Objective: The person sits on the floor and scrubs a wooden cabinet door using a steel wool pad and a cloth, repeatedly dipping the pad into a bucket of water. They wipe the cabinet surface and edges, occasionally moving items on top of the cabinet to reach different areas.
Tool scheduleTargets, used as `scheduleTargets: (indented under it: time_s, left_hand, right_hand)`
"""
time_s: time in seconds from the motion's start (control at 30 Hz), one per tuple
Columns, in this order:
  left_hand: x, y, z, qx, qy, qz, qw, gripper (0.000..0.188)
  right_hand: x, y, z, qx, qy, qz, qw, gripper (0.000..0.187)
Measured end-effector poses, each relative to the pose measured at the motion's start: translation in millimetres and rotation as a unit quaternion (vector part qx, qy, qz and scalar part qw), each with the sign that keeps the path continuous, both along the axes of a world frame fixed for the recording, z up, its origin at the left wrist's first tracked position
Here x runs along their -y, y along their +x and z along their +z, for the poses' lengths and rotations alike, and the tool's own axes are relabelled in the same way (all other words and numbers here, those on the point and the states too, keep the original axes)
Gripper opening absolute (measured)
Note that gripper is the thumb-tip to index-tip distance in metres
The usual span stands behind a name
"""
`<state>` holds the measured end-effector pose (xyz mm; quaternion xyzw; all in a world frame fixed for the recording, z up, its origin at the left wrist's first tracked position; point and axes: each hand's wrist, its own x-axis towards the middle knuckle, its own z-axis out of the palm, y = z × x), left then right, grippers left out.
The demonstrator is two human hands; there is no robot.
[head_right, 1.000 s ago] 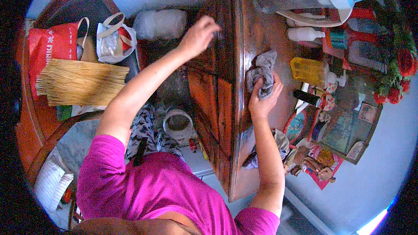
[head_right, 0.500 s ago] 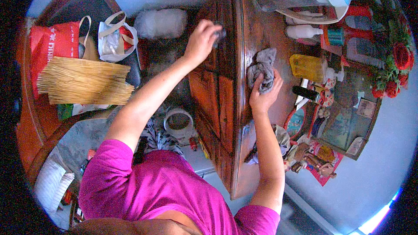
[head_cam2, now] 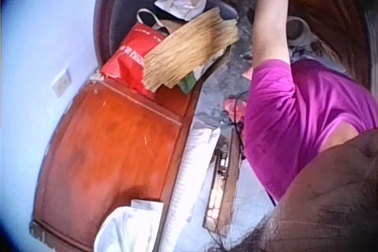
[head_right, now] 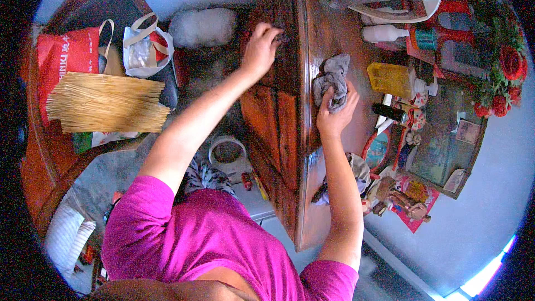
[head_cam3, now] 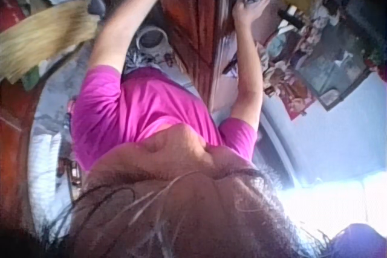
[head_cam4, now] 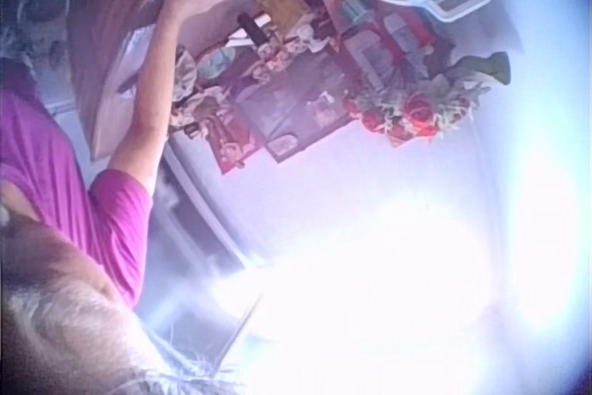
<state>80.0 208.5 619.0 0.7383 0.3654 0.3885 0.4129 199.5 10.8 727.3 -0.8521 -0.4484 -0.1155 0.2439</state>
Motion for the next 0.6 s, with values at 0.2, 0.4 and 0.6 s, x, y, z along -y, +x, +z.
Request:
scheduleTargets:
  time_s: [0.2, 0.4, 0.6]
  left_hand:
    - [39.0, -25.0, -21.4, -0.025, 0.074, -0.088, 0.993, 0.034]
    - [-16.5, -4.3, 9.9, 0.033, 0.021, 0.004, 0.999, 0.028]
    - [55.6, -20.0, -18.7, -0.026, 0.023, -0.061, 0.998, 0.039]
  right_hand:
    - [3.5, 0.1, 1.7, -0.022, -0.008, -0.012, 1.0, 0.042]
    - [2.5, -0.5, 1.8, -0.015, -0.002, -0.008, 1.0, 0.044]
    - [0.4, 2.7, -1.0, -0.001, -0.001, -0.007, 1.0, 0.044]
